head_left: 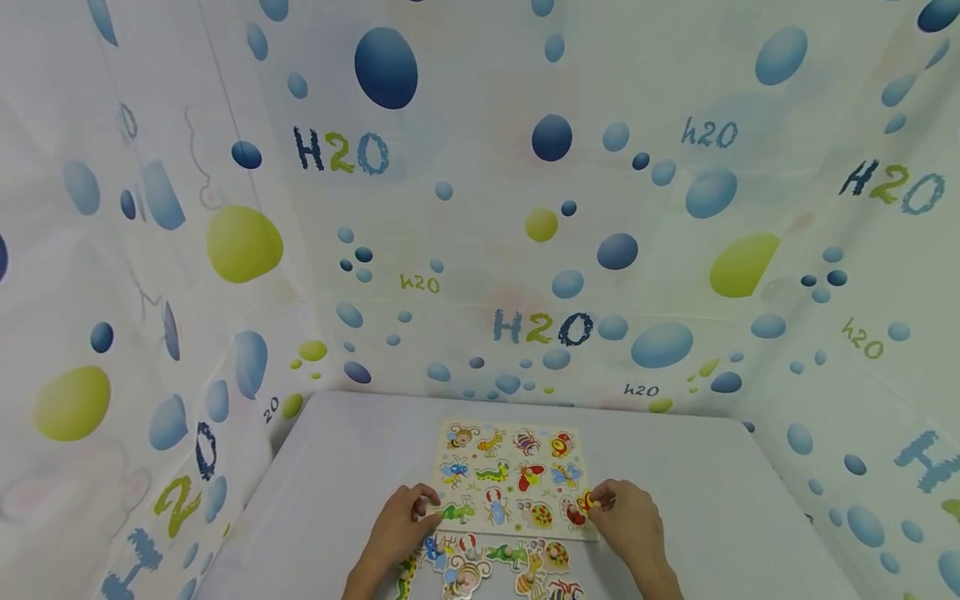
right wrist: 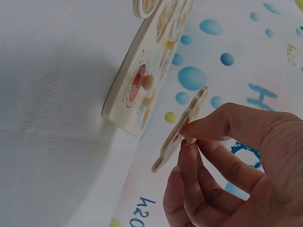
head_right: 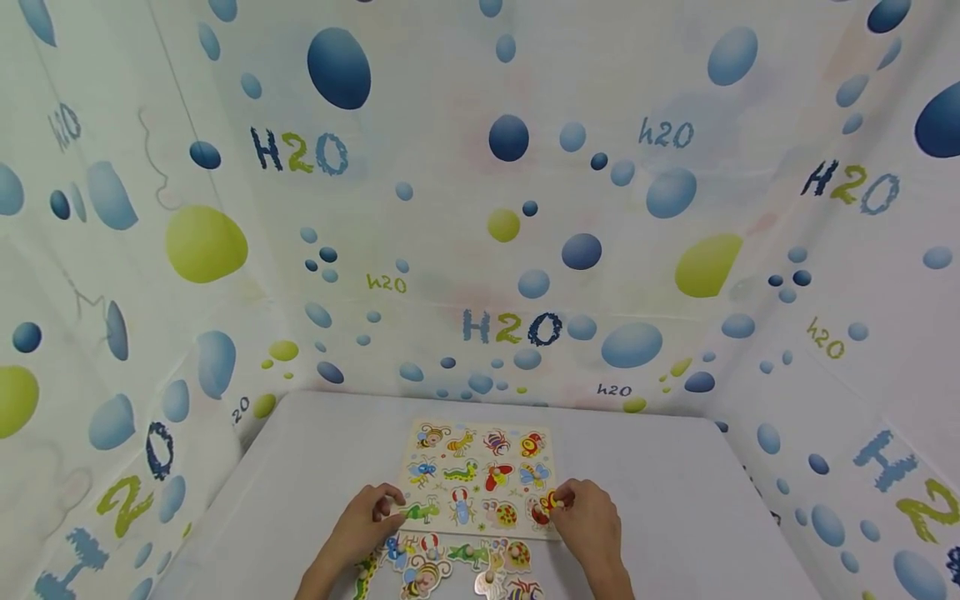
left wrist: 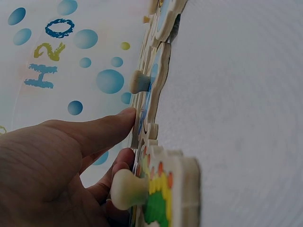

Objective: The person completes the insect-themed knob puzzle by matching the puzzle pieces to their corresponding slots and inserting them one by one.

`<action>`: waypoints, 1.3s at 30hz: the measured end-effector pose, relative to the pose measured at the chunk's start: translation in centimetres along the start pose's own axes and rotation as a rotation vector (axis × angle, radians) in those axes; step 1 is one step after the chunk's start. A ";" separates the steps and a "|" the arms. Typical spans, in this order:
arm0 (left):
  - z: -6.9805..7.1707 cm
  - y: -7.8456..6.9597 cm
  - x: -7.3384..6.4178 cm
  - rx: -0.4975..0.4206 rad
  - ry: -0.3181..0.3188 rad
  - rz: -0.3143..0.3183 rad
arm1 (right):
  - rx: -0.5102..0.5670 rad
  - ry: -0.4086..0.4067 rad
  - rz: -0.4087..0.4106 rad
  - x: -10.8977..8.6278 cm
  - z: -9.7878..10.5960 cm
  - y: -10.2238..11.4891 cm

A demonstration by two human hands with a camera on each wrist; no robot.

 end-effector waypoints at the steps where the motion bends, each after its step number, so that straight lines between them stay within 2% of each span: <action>1: 0.0 0.0 0.0 -0.002 0.001 0.000 | 0.000 -0.001 0.005 0.1 -0.1 0.0; 9: -0.1 0.2 0.0 0.004 0.003 -0.002 | 0.003 -0.012 0.026 0.9 -0.4 0.0; 25: -0.1 0.2 0.0 0.000 0.005 -0.014 | -0.004 -0.002 -0.006 2.2 -0.7 -0.3; 39: -0.1 0.2 -0.1 0.006 0.002 -0.019 | -0.005 -0.011 0.022 3.6 -1.3 -0.1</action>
Point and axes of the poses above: each hand's wrist, its own x-axis towards the middle knuckle, its own z-axis out of the back of the hand, y = z × x, the point moved 4 cm from there along x, towards the middle knuckle
